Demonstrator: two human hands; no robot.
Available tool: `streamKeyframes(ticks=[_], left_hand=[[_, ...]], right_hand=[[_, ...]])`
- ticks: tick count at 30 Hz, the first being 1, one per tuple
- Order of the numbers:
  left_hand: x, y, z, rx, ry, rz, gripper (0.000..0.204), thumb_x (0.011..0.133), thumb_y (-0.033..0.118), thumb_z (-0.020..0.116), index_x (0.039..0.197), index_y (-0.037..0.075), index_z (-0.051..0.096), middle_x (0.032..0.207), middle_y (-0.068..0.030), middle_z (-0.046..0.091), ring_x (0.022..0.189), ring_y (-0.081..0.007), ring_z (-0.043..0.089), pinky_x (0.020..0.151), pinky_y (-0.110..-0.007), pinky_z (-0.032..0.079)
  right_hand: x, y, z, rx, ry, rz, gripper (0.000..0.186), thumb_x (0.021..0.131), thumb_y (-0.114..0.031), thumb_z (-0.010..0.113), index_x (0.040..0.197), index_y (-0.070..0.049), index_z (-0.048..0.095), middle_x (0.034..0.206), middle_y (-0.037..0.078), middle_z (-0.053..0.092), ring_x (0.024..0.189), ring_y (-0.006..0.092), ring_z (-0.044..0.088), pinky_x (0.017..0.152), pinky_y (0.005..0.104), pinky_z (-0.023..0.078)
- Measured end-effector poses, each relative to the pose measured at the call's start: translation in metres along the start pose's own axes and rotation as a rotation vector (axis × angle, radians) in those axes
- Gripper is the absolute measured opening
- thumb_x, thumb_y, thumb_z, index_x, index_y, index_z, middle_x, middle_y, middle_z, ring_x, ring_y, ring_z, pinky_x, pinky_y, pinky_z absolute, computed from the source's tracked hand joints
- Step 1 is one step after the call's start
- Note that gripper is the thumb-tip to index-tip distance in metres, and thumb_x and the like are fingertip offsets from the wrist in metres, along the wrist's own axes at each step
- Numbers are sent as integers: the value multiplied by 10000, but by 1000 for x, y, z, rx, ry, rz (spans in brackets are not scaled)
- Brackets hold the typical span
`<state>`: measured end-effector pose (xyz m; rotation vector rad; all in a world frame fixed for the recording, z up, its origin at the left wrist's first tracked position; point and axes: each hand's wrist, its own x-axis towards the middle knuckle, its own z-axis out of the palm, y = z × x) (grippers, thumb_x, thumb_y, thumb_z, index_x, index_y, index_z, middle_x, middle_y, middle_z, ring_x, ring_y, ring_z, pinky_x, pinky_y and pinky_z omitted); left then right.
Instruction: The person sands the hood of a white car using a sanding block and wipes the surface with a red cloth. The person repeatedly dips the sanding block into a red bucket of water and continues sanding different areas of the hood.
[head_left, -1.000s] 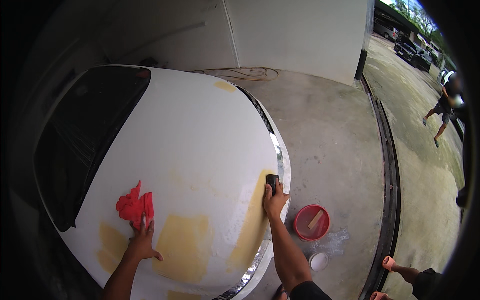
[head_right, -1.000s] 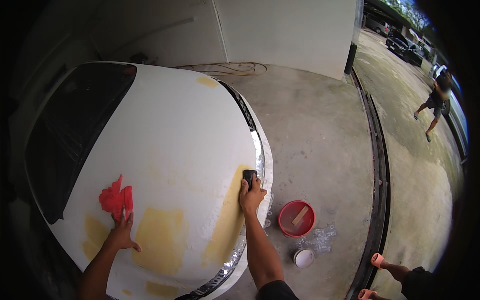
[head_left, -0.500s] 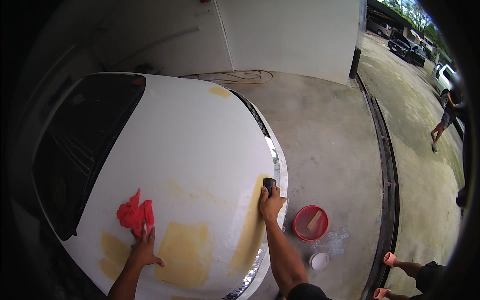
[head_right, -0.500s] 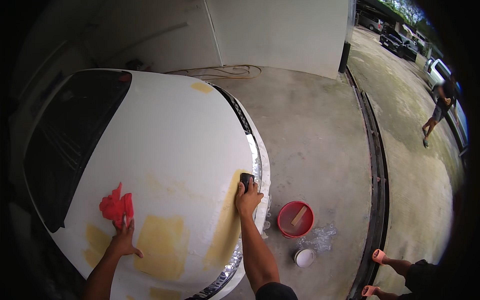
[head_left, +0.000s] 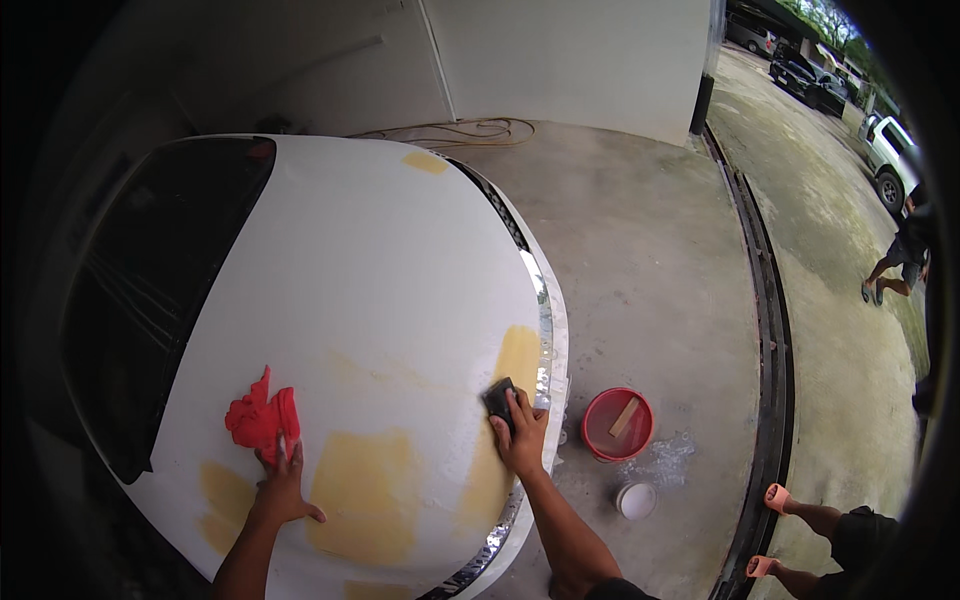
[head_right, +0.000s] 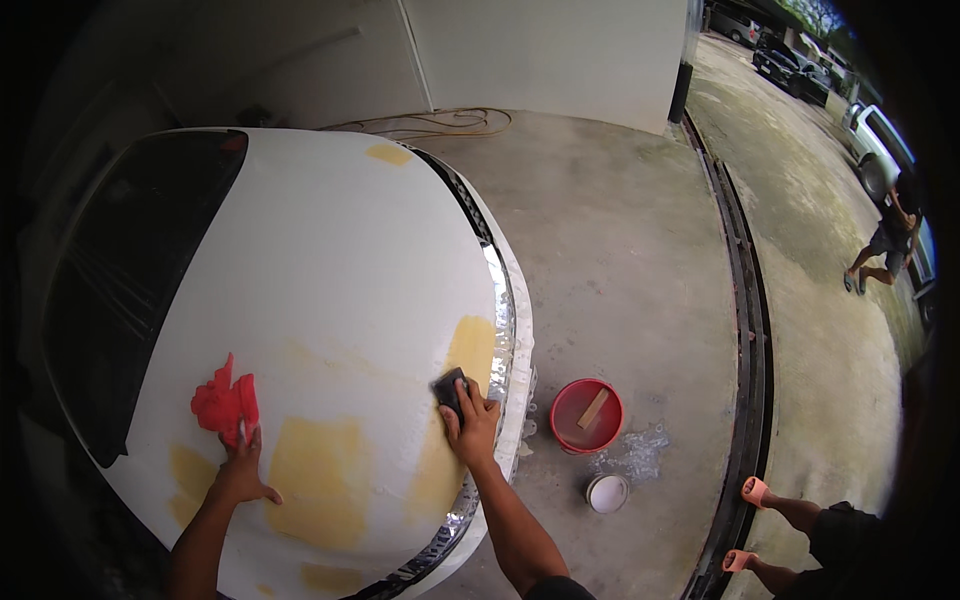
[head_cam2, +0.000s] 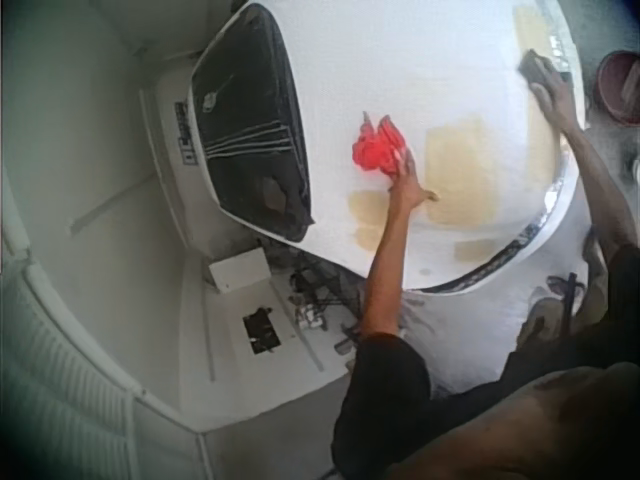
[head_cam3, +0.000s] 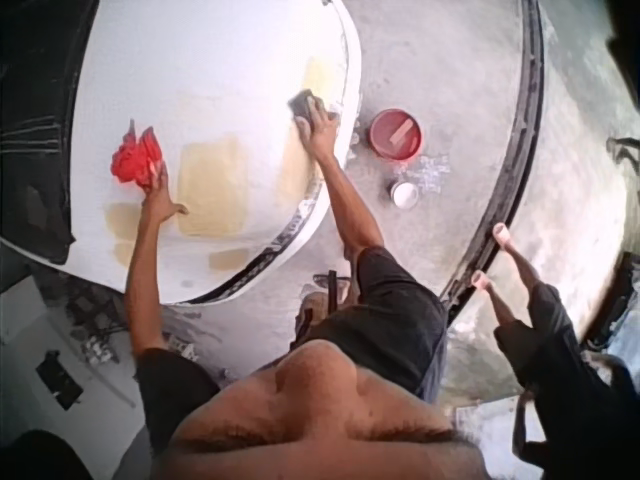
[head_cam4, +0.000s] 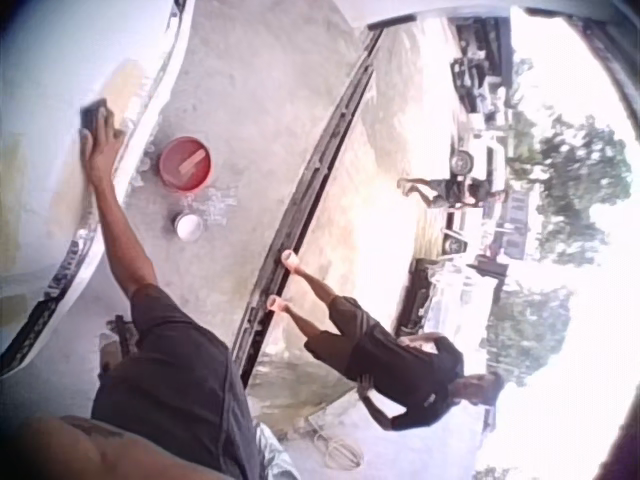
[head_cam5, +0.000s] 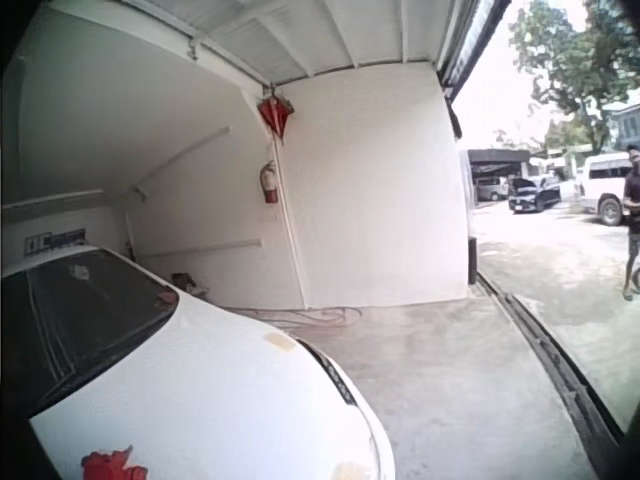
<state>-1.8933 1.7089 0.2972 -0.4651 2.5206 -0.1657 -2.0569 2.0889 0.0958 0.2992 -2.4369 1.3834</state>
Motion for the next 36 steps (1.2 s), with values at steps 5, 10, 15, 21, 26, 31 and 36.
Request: streamKeyframes(ticks=[5, 10, 15, 21, 26, 31, 36], left_hand=[[0, 2, -4, 32, -9, 8, 1636, 407, 596, 997, 1661, 72, 85, 1722, -220, -118, 1480, -685, -14, 1099, -708, 423], [1, 0, -2, 19, -9, 7, 1650, 400, 584, 1002, 1658, 60, 72, 1719, -220, -131, 1485, -676, -18, 1041, -753, 444], [9, -7, 5, -28, -27, 0, 1684, 385, 560, 1015, 1658, 49, 39, 1715, -207, -179, 1517, -625, -28, 1004, -757, 471], [12, -11, 7, -48, 63, 143, 1734, 333, 612, 1002, 1656, 32, 41, 1703, -257, -176, 1514, -632, -33, 1094, -694, 431], [6, -10, 6, -38, 9, 38, 1683, 368, 602, 1001, 1661, 65, 66, 1723, -212, -138, 1486, -670, -70, 1129, -715, 382], [2, -6, 1, -15, 32, 30, 1647, 397, 591, 999, 1665, 91, 74, 1727, -200, -127, 1477, -684, -67, 1129, -737, 366], [-1, -3, 1, 11, 16, 15, 1635, 407, 592, 995, 1671, 130, 68, 1732, -187, -122, 1483, -677, -54, 1133, -740, 360]], right_hand=[[-100, -12, -4, -60, -112, -146, 658, 816, -374, 846, 1388, -120, 646, 1464, 157, 579, 1065, 288, 596, 911, 411, 405], [63, 31, 7, -48, 49, -39, 494, 970, -269, 697, 1397, -33, 618, 1386, 163, 622, 909, 354, 510, 880, 432, 427], [-55, -16, -4, -74, 37, -63, 610, 861, -347, 825, 1395, -117, 641, 1458, 113, 589, 993, 300, 634, 907, 414, 436], [-18, -12, -10, -92, 30, -111, 573, 910, -364, 777, 1398, -101, 633, 1435, 103, 609, 980, 298, 628, 913, 400, 435], [38, -11, -10, -154, -8, -34, 479, 916, -328, 770, 1330, -115, 654, 1424, 144, 603, 1044, 388, 547, 955, 495, 449], [-7, 1, -7, -105, -61, 149, 459, 870, -350, 825, 1210, -81, 674, 1520, 188, 522, 1193, 426, 504, 1046, 539, 394], [-19, 9, -17, 247, 21, 314, 338, 898, -287, 802, 1129, -64, 696, 1311, 169, 587, 1219, 348, 537, 1049, 461, 448]])
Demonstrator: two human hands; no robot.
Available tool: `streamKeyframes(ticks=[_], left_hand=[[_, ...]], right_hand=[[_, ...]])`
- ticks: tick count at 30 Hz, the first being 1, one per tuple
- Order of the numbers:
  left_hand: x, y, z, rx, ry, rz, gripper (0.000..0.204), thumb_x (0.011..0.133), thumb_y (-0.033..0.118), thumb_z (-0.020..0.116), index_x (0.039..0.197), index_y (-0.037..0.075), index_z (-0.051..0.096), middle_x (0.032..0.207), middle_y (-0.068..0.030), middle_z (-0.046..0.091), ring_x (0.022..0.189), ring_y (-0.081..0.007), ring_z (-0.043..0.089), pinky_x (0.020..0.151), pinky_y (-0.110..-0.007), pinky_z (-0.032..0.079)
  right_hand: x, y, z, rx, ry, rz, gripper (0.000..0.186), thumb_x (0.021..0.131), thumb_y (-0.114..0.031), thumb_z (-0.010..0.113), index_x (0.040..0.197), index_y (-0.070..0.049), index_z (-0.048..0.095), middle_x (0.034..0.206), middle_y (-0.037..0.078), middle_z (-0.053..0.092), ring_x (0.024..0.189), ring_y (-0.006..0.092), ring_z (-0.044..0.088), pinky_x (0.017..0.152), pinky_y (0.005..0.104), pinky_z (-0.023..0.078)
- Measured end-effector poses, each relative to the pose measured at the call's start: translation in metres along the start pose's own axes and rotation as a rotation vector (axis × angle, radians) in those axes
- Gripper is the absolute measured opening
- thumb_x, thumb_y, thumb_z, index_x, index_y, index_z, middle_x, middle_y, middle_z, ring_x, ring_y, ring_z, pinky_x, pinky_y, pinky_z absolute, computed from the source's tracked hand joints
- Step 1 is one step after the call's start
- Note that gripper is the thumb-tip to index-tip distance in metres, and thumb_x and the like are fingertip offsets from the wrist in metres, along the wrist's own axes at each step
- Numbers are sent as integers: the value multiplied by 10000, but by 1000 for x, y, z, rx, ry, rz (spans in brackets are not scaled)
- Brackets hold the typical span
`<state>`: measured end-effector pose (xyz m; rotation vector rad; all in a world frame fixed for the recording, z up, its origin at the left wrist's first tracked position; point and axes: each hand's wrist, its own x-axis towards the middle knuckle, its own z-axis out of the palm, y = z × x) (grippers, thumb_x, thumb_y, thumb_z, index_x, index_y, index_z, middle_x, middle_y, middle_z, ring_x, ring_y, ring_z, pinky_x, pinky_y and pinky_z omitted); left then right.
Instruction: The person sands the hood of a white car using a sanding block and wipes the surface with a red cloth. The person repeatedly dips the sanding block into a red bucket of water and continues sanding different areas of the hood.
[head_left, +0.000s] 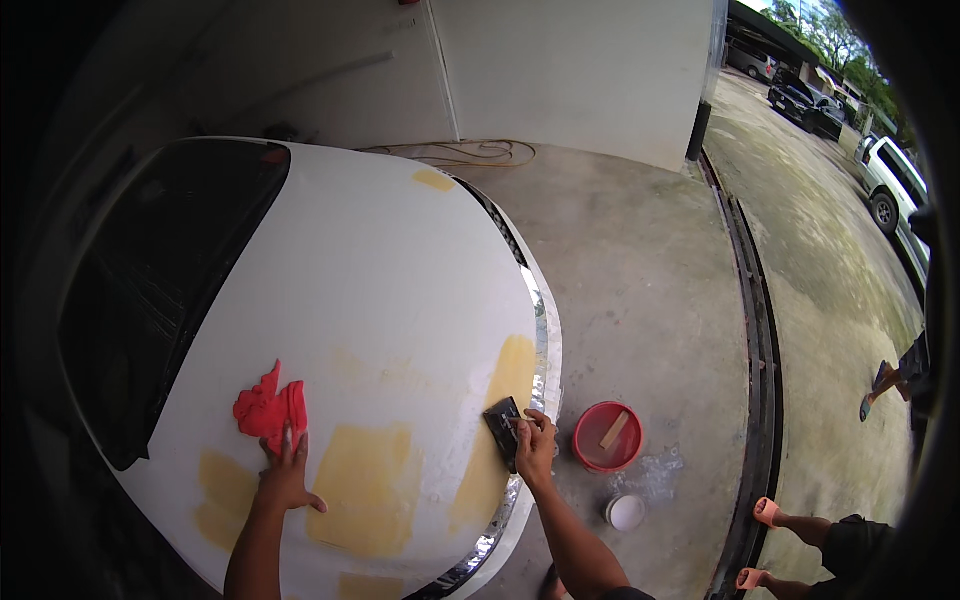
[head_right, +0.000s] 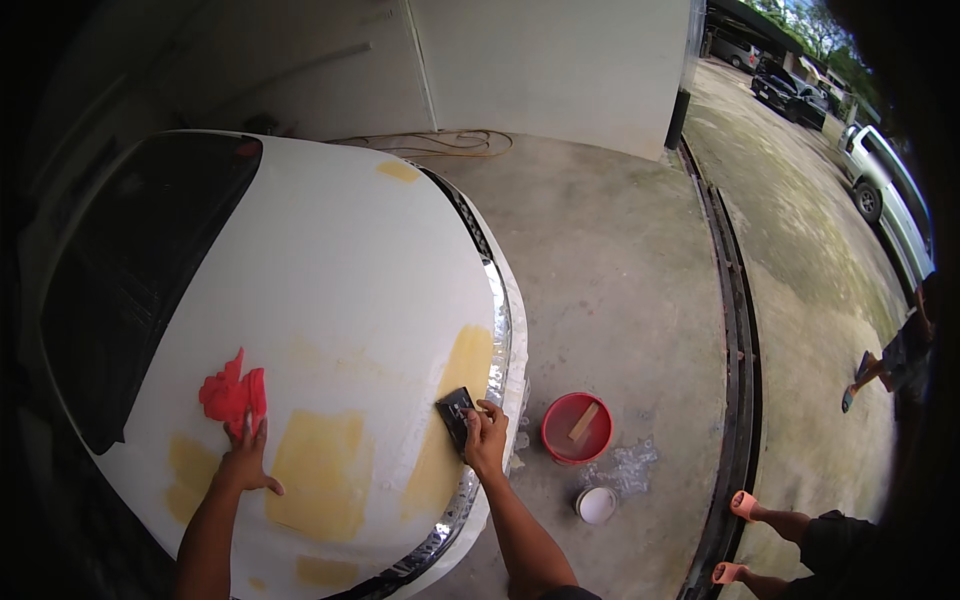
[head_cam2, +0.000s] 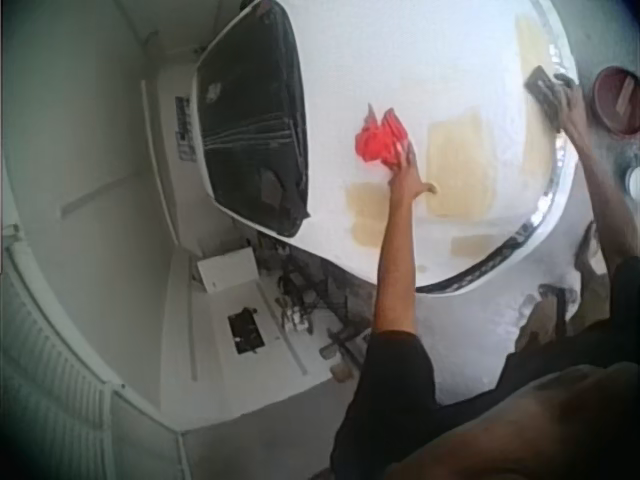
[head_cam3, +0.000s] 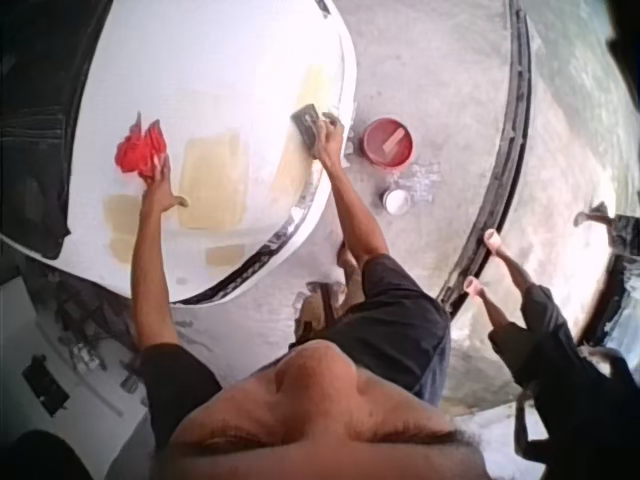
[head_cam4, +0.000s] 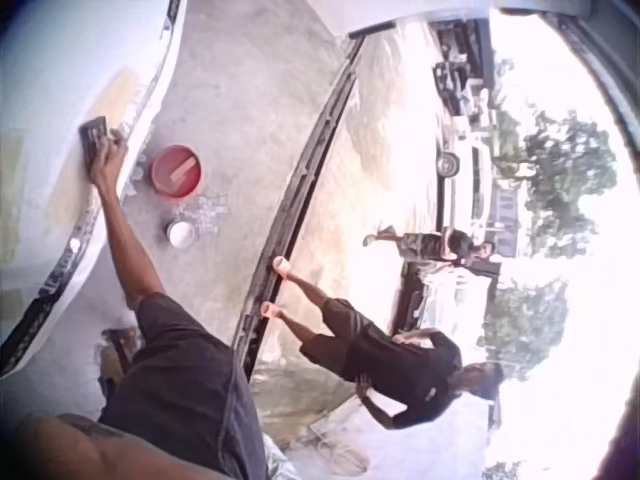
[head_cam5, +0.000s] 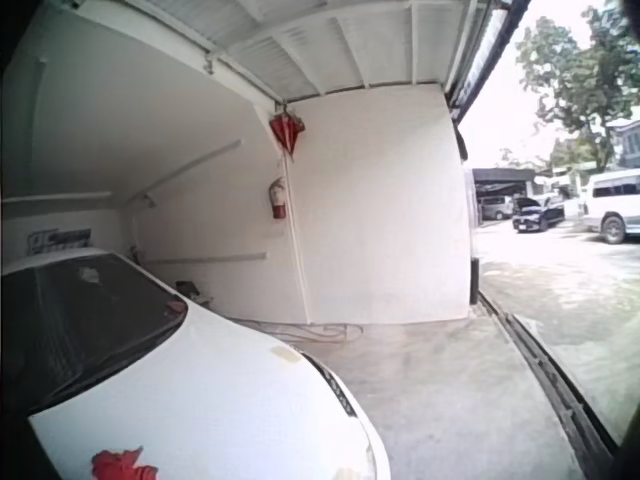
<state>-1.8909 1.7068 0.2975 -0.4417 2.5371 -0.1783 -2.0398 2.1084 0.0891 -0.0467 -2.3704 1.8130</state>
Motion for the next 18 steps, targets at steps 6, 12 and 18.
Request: streamKeyframes(ticks=[6, 12, 18], left_hand=[[2, -2, 4, 15, 4, -9, 1633, 420, 598, 990, 1673, 151, 43, 1733, -171, -131, 1489, -670, -46, 1116, -731, 393], [4, -5, 8, 21, 23, 11, 1628, 434, 584, 992, 1672, 152, 26, 1730, -176, -138, 1482, -678, -51, 1120, -707, 413], [5, -4, 8, 29, 17, 13, 1636, 440, 590, 989, 1671, 159, 0, 1730, -172, -145, 1478, -684, -52, 1112, -708, 420]], right_hand=[[-7, -2, -9, -272, -80, -257, 447, 765, -250, 895, 1145, -99, 715, 1200, 148, 621, 1140, 357, 582, 967, 461, 501], [-9, -7, -9, -283, -121, -191, 489, 746, -276, 910, 1178, -156, 716, 1215, 152, 593, 1198, 371, 532, 1014, 497, 457], [-8, -6, -5, -92, -147, -172, 445, 754, -180, 900, 1157, -129, 719, 1232, 171, 573, 1210, 364, 547, 1040, 465, 473]])
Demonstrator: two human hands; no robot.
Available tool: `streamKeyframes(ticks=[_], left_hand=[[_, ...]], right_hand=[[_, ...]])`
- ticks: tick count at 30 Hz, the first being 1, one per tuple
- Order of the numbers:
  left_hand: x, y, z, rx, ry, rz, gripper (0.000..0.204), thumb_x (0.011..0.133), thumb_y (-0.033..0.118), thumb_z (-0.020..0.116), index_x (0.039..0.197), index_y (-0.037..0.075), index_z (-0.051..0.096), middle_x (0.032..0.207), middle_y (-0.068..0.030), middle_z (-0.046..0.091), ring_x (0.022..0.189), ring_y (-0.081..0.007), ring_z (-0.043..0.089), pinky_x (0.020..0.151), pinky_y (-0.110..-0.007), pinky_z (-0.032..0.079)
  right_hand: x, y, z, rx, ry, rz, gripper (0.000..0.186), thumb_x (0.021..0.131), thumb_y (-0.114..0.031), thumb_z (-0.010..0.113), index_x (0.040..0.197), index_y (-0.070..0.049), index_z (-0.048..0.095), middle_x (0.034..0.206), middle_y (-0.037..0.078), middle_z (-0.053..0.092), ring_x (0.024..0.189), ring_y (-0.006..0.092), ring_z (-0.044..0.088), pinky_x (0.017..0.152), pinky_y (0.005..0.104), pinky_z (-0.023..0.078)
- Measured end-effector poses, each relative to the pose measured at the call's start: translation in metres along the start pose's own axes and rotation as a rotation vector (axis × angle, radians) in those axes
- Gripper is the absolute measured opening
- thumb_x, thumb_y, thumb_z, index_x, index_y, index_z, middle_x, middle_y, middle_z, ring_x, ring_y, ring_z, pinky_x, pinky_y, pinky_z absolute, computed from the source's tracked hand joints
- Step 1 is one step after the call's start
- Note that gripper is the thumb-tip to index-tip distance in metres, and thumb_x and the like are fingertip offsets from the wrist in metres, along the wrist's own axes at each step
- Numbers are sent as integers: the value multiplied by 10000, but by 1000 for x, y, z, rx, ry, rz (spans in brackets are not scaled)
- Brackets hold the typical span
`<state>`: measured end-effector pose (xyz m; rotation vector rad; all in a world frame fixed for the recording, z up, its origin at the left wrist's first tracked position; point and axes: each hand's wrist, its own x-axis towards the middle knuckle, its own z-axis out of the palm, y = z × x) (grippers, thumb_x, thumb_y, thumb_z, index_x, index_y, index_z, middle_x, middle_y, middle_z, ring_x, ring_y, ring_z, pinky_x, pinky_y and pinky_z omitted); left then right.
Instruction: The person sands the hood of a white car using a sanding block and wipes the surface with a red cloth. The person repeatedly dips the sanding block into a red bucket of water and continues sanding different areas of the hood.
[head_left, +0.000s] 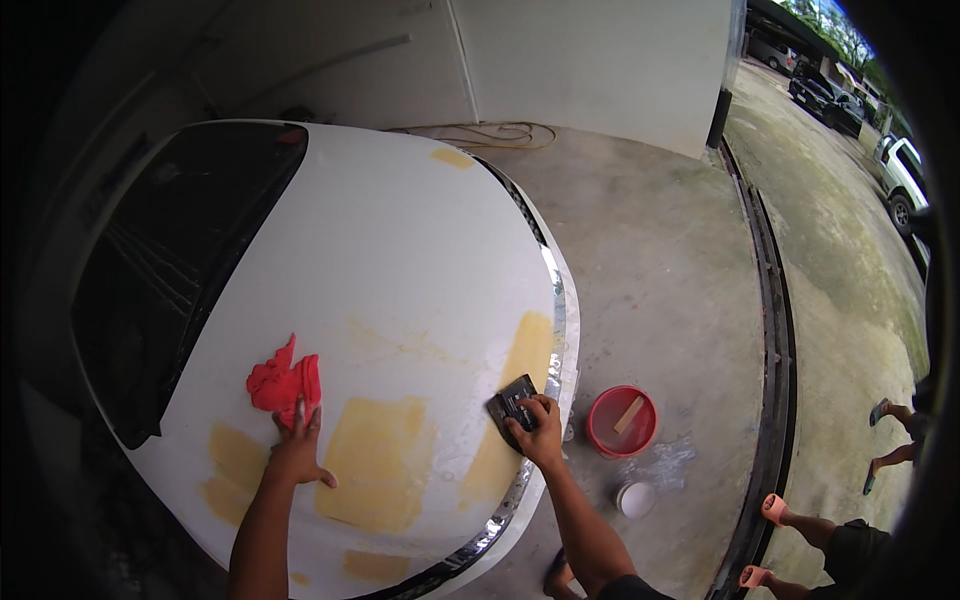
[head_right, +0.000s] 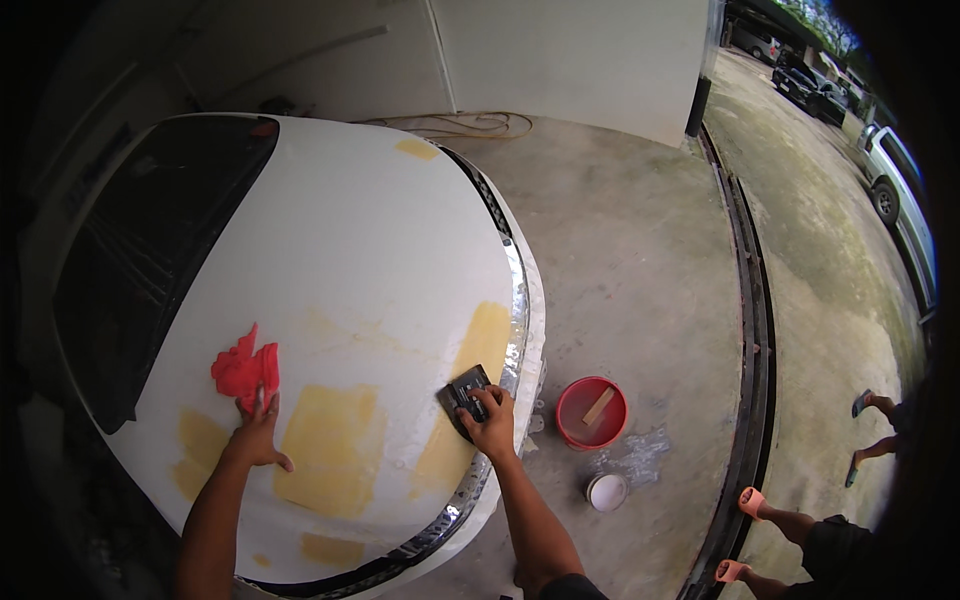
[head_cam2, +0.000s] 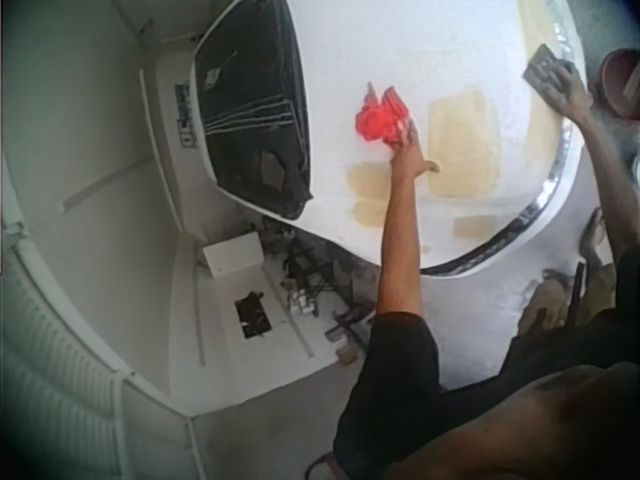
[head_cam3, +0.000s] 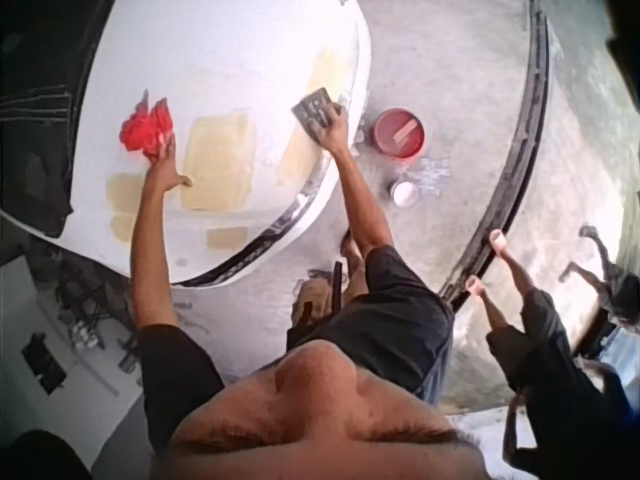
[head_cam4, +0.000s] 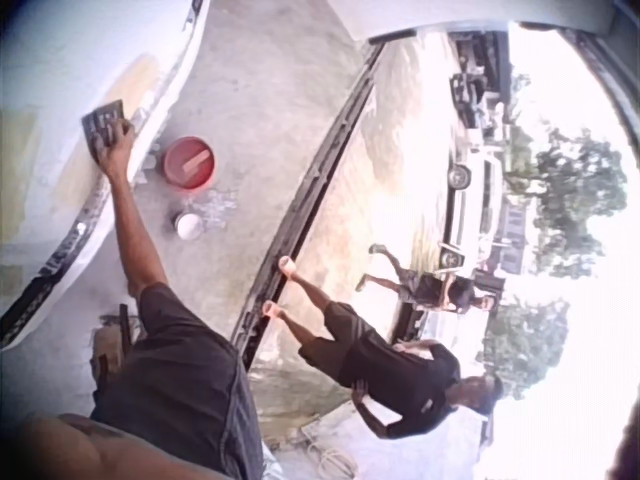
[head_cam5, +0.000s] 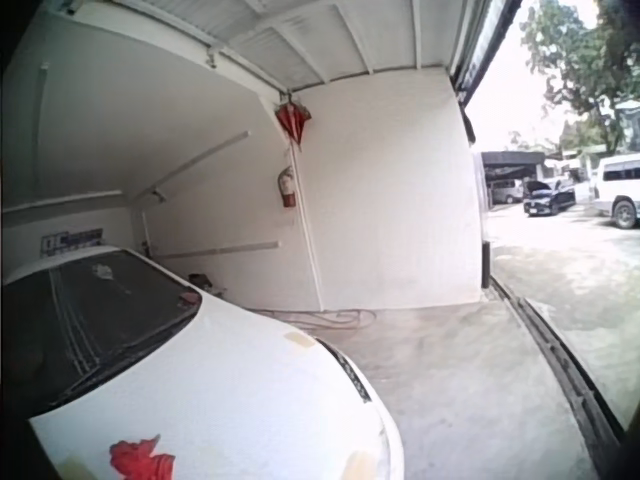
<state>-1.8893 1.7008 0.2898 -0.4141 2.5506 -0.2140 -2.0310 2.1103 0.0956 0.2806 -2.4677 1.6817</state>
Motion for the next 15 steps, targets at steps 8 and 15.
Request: streamKeyframes(ticks=[8, 15], left_hand=[[-2, 5, -6, 37, -26, -39, 1630, 453, 575, 993, 1672, 160, -7, 1731, -157, -160, 1488, -668, -46, 1114, -675, 443], [-5, 9, -12, 29, -20, -27, 1624, 447, 539, 1005, 1671, 145, 13, 1734, -143, -158, 1494, -659, -44, 1115, -676, 444]], right_hand=[[6, 3, -3, -56, -142, 37, 535, 753, -332, 914, 1200, -148, 685, 1354, 206, 538, 1277, 410, 519, 1068, 482, 457], [-2, -8, -8, -160, -129, 29, 729, 655, -561, 929, 1240, -217, 662, 1523, 268, 413, 1328, 509, 465, 1085, 559, 422]])
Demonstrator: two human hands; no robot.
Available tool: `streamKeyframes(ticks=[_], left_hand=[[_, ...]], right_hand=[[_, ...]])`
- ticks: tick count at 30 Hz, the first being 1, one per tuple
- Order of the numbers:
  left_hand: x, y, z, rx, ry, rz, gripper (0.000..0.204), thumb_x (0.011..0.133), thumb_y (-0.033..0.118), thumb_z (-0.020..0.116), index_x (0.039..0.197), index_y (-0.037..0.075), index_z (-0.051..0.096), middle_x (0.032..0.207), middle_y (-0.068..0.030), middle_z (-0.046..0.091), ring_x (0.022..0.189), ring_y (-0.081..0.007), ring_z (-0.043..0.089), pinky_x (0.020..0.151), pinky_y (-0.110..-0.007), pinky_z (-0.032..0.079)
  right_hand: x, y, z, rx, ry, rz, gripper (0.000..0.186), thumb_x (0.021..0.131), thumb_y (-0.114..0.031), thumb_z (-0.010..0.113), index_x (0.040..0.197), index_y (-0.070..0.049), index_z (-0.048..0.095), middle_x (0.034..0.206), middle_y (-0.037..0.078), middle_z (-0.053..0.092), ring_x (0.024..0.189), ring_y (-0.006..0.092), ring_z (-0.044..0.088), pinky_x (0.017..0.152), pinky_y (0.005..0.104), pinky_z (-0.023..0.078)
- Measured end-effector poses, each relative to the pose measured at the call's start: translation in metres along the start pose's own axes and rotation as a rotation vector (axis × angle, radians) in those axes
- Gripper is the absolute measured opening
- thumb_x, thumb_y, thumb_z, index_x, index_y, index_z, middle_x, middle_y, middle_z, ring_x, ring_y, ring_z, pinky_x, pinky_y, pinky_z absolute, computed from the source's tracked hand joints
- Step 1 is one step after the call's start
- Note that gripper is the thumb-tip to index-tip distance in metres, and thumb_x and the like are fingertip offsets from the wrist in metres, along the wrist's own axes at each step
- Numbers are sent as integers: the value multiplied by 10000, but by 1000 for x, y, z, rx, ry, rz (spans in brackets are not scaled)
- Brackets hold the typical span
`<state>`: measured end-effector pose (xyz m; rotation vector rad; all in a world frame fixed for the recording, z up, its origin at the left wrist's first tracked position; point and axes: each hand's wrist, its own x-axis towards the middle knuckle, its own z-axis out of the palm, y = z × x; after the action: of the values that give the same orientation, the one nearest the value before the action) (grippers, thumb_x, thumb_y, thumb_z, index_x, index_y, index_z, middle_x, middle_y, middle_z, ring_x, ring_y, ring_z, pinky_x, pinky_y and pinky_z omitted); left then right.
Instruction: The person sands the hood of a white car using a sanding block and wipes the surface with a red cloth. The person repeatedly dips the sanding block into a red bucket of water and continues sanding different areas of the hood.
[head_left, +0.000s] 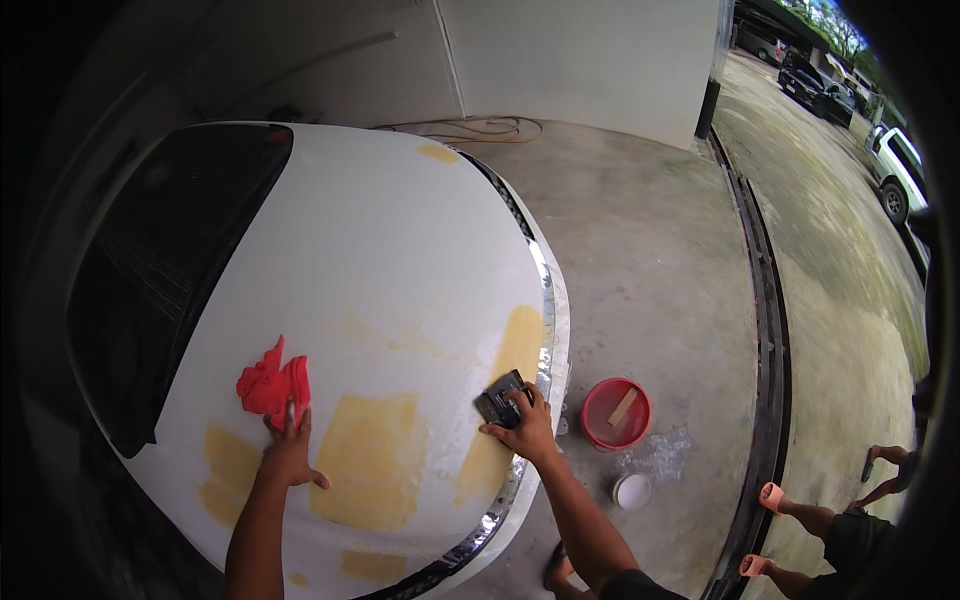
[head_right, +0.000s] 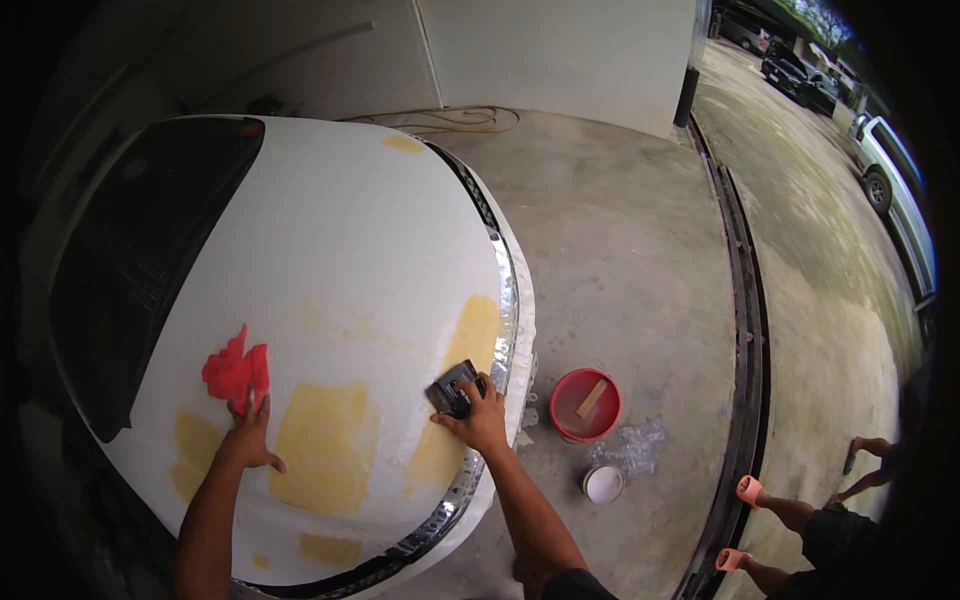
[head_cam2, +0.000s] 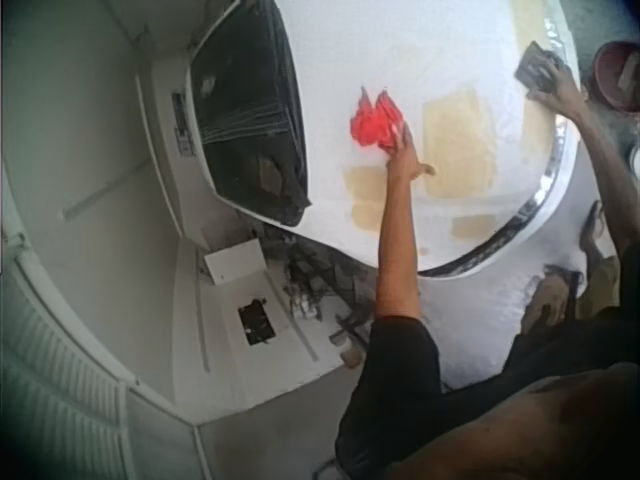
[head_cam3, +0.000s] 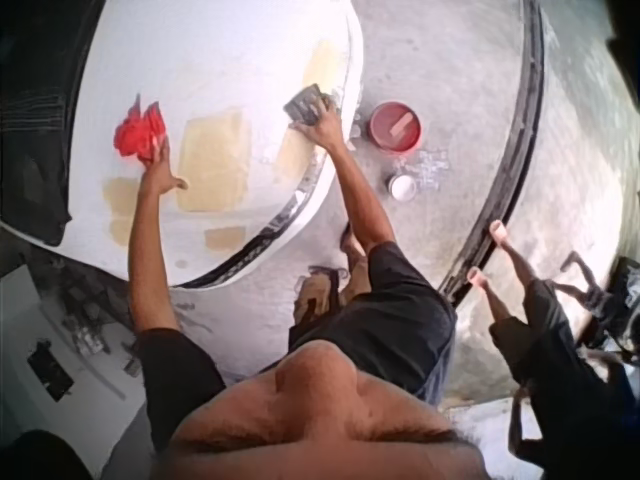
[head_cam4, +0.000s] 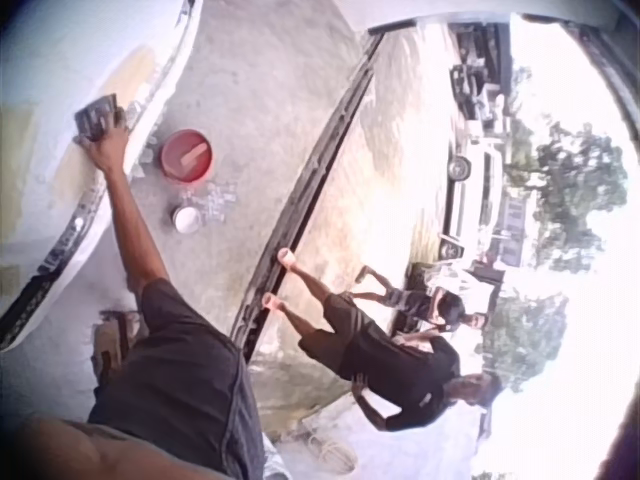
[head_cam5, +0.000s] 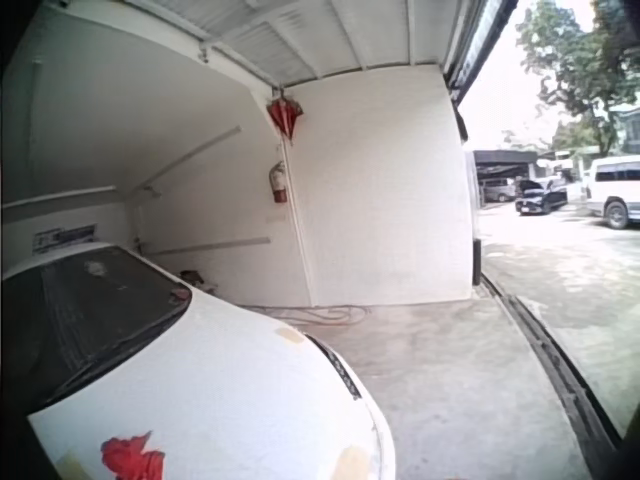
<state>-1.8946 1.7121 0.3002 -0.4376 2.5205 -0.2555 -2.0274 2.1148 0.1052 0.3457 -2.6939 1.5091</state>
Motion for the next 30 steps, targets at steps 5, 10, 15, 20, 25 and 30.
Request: streamKeyframes(ticks=[5, 10, 15, 20, 25, 30], left_hand=[[0, 1, -1, -36, -19, -23, 1635, 429, 509, 1017, 1670, 138, 18, 1737, -129, -152, 1497, -655, -43, 1078, -701, 465], [0, 0, 1, -45, 9, -7, 1638, 419, 508, 1020, 1669, 138, 28, 1736, -132, -147, 1504, -641, -51, 1065, -706, 474], [3, 0, 2, -83, -17, -18, 1650, 410, 507, 1024, 1668, 124, 27, 1734, -148, -143, 1499, -648, -70, 1080, -710, 453], [3, -1, 4, -73, -11, -14, 1657, 415, 507, 1025, 1665, 105, 15, 1728, -175, -152, 1500, -646, -71, 1098, -717, 427], [2, 1, 0, -40, -7, 6, 1664, 408, 520, 1022, 1665, 99, 15, 1722, -196, -148, 1495, -655, -64, 1091, -719, 432], [4, 4, -6, -56, -50, -13, 1678, 405, 535, 1019, 1659, 74, 4, 1712, -229, -151, 1489, -665, -53, 1110, -687, 415]], right_hand=[[-36, -22, 5, -100, 134, -6, 572, 842, -265, 785, 1352, -65, 620, 1208, 274, 601, 1097, 424, 594, 961, 528, 502], [-95, -47, 21, -47, 33, 152, 684, 861, -227, 811, 1466, -46, 548, 1288, 273, 555, 1165, 433, 591, 986, 477, 529], [-99, -43, 28, 23, 32, 230, 683, 881, -213, 805, 1478, -13, 540, 1318, 324, 527, 1198, 454, 552, 1044, 487, 479], [78, -8, -7, -147, 44, 325, 613, 918, -299, 694, 1373, 100, 594, 1135, 304, 646, 1105, 446, 601, 959, 476, 516], [49, 3, 9, -187, 76, 289, 725, 878, -358, 745, 1387, 125, 565, 1157, 366, 587, 1052, 474, 590, 941, 522, 512], [25, -1, 22, -162, 55, 265, 736, 907, -323, 725, 1422, 154, 504, 1182, 388, 501, 1062, 498, 526, 970, 549, 461]])
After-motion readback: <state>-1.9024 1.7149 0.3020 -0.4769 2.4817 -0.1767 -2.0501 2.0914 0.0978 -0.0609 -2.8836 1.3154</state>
